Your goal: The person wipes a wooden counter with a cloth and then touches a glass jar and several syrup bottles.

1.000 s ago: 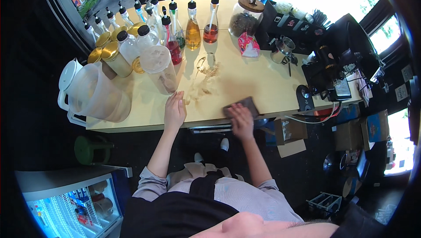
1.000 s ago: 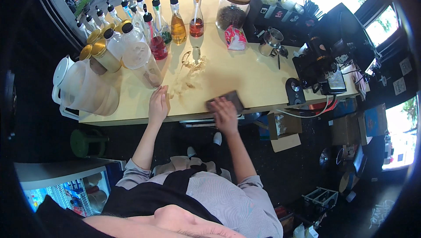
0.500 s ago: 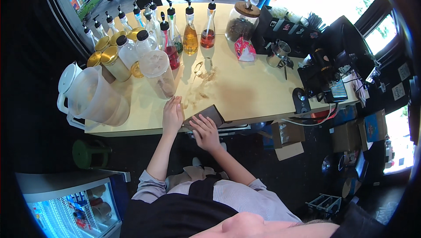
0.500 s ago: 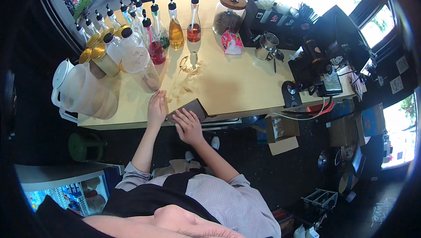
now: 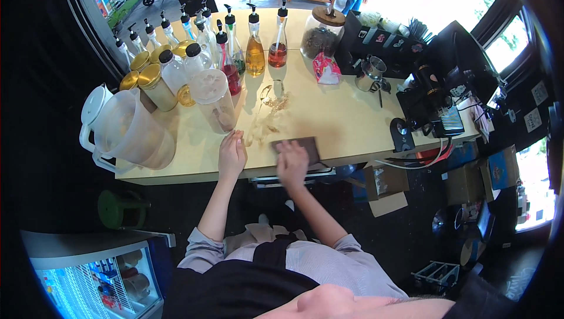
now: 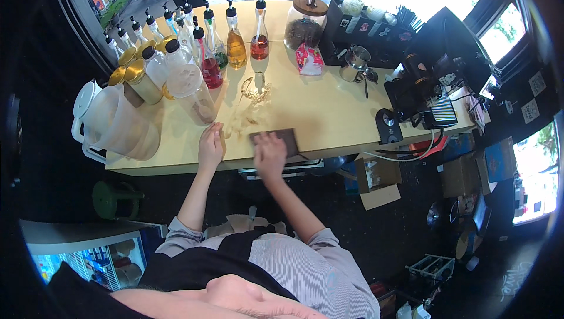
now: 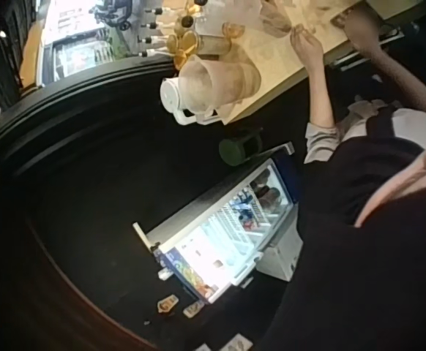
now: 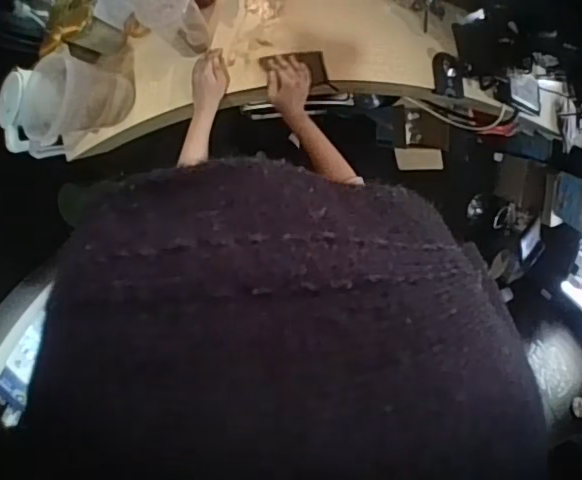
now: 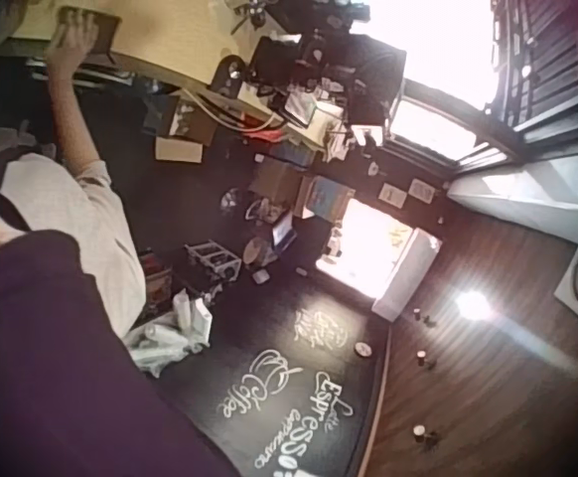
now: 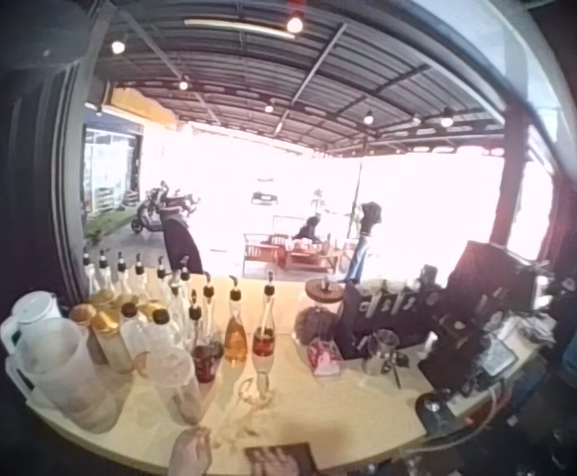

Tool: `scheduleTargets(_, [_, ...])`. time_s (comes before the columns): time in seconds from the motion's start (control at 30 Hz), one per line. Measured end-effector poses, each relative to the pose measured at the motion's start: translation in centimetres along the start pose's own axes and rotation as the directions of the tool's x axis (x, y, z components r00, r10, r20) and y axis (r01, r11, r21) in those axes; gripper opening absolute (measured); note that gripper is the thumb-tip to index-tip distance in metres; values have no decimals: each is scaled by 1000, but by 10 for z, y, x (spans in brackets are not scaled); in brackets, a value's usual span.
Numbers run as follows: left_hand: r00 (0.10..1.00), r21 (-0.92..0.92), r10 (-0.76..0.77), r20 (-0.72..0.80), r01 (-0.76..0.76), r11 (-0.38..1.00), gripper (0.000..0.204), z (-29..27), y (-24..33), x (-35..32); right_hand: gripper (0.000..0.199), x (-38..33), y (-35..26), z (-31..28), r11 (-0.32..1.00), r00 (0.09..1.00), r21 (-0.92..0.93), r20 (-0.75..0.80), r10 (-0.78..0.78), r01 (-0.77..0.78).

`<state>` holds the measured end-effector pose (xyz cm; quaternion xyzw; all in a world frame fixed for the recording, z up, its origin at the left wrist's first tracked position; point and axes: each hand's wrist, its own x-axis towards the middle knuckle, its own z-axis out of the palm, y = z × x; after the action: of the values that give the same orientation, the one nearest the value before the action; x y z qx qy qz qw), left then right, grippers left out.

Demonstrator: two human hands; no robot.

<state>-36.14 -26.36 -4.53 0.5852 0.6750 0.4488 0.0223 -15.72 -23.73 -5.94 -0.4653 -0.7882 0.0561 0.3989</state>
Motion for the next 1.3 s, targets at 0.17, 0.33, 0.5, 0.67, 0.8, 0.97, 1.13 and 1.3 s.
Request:
scheduleTargets(0.17, [1000,35,4,0,-4,999,35,-1,0,-4,31,-10,1,-22,968,966,163,144,-214,190])
scheduleTargets(0.33, [1000,62,18,2,-18,998,34,1,1,-1,28,15,105,-61,998,998,-47,-53,-45,43])
scheduleTargets(0.5, [1000,69,4,-16,-3,998,33,2,10,2,35,27,97,-45,923,961,-267,-99,259,-276])
scheduleTargets(0.67, [1000,98,6,-22,-4,995,33,7,2,-2,49,5,4,2,991,984,-131,180,-8,32])
scheduleTargets(0.8, [1000,115,24,-5,-23,993,34,6,1,-3,48,-10,-23,-5,965,918,132,304,-257,227])
scheduleTargets(0.97, [1000,116,-10,-7,10,993,35,1,5,-1,46,15,45,-53,991,949,31,286,-135,132])
scheduleTargets(1.13, [1000,123,-23,-8,24,992,35,3,6,-1,46,59,157,-77,945,950,-271,198,243,-185])
scheduleTargets(1.3, [999,109,-31,-9,32,994,35,4,9,2,51,111,179,-53,870,926,-416,144,349,-264])
